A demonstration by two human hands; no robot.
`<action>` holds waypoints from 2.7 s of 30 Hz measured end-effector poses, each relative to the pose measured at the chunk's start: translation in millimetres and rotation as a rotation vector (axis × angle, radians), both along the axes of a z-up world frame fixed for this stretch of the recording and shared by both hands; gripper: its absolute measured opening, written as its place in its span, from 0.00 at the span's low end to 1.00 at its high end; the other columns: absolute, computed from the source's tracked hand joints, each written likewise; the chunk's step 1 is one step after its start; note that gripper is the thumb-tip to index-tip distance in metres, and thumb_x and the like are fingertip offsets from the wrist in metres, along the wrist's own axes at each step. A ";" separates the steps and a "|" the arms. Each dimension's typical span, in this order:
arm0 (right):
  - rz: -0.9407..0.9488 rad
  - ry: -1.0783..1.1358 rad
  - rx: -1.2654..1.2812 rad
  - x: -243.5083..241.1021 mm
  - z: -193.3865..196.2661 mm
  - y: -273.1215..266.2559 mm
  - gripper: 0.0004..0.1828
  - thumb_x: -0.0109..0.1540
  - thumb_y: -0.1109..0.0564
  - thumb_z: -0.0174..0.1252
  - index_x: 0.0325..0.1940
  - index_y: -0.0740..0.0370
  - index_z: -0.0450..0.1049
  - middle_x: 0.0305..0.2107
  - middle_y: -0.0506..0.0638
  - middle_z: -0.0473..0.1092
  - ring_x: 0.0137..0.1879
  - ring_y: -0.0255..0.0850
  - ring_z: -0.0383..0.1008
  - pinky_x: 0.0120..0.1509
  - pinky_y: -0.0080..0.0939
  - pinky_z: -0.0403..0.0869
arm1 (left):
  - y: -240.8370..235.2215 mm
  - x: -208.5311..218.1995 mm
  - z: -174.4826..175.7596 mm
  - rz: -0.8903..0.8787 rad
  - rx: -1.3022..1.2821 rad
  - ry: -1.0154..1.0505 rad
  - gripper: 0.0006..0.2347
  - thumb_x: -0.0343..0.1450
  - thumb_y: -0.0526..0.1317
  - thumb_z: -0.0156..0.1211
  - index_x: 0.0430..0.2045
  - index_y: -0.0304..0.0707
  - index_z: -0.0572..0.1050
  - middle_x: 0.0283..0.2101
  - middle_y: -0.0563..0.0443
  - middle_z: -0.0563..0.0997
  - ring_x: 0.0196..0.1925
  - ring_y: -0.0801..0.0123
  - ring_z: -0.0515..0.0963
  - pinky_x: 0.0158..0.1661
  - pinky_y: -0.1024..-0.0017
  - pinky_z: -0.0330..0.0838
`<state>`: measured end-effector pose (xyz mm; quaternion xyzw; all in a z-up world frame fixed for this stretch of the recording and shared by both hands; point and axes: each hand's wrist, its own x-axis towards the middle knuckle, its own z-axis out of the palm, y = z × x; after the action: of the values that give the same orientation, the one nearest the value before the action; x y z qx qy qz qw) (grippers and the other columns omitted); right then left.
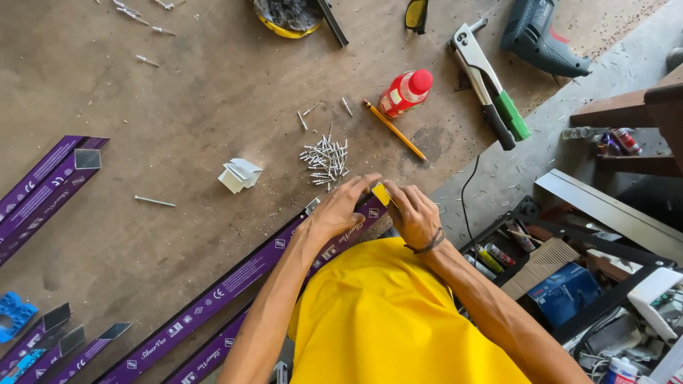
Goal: Connecting internal connectors to metal profiles using rivets, a rivet gun, and a power drill.
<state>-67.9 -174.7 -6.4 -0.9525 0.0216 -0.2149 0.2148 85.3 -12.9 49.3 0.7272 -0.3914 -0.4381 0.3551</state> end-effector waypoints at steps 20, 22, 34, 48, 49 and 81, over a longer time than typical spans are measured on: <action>0.024 0.064 -0.013 -12.2 -9.1 -1.8 0.08 0.60 0.61 0.66 0.43 0.57 0.77 0.32 0.51 0.71 0.38 0.46 0.77 0.41 0.39 0.77 | -8.9 0.9 -30.3 -0.081 0.058 -0.115 0.35 0.58 0.27 0.76 0.62 0.49 0.69 0.47 0.43 0.78 0.52 0.39 0.81 0.52 0.45 0.79; 0.013 0.077 -0.016 -17.2 -21.0 -4.3 0.05 0.61 0.59 0.66 0.39 0.56 0.76 0.29 0.48 0.69 0.36 0.43 0.76 0.39 0.37 0.77 | -10.7 0.5 -37.2 -0.093 0.062 -0.136 0.32 0.58 0.29 0.77 0.59 0.47 0.72 0.45 0.44 0.78 0.50 0.39 0.82 0.51 0.46 0.80; -0.062 0.161 0.370 -15.8 -11.7 0.7 0.05 0.58 0.61 0.70 0.37 0.59 0.81 0.26 0.51 0.77 0.31 0.46 0.80 0.33 0.38 0.78 | -33.3 4.5 -51.4 -0.266 0.260 -0.224 0.28 0.57 0.35 0.78 0.53 0.49 0.75 0.46 0.48 0.79 0.54 0.43 0.81 0.53 0.47 0.77; -0.053 0.207 0.219 -25.2 -0.3 -2.1 0.03 0.59 0.57 0.67 0.34 0.57 0.81 0.18 0.48 0.72 0.23 0.46 0.77 0.27 0.43 0.75 | -49.5 8.2 -69.6 -0.376 0.387 -0.220 0.26 0.53 0.34 0.78 0.46 0.55 0.81 0.43 0.41 0.84 0.51 0.44 0.84 0.53 0.52 0.77; -0.054 0.202 0.218 -26.6 -8.5 -1.8 0.03 0.59 0.57 0.67 0.34 0.57 0.81 0.18 0.48 0.72 0.23 0.46 0.77 0.27 0.43 0.75 | -49.5 8.5 -71.3 -0.376 0.387 -0.224 0.26 0.53 0.34 0.78 0.46 0.55 0.81 0.43 0.41 0.84 0.51 0.44 0.84 0.53 0.52 0.77; -0.061 0.248 0.571 -34.6 -11.7 -4.3 0.07 0.58 0.66 0.67 0.40 0.65 0.82 0.29 0.60 0.79 0.33 0.54 0.83 0.36 0.46 0.82 | -49.1 13.5 -62.7 -0.401 0.398 -0.152 0.27 0.55 0.36 0.79 0.50 0.57 0.80 0.45 0.41 0.84 0.53 0.45 0.83 0.55 0.53 0.76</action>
<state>-102.4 -179.0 -18.0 -0.8716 0.1354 -0.0885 0.4627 98.7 -62.0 -13.4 0.7215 -0.4591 -0.5119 0.0813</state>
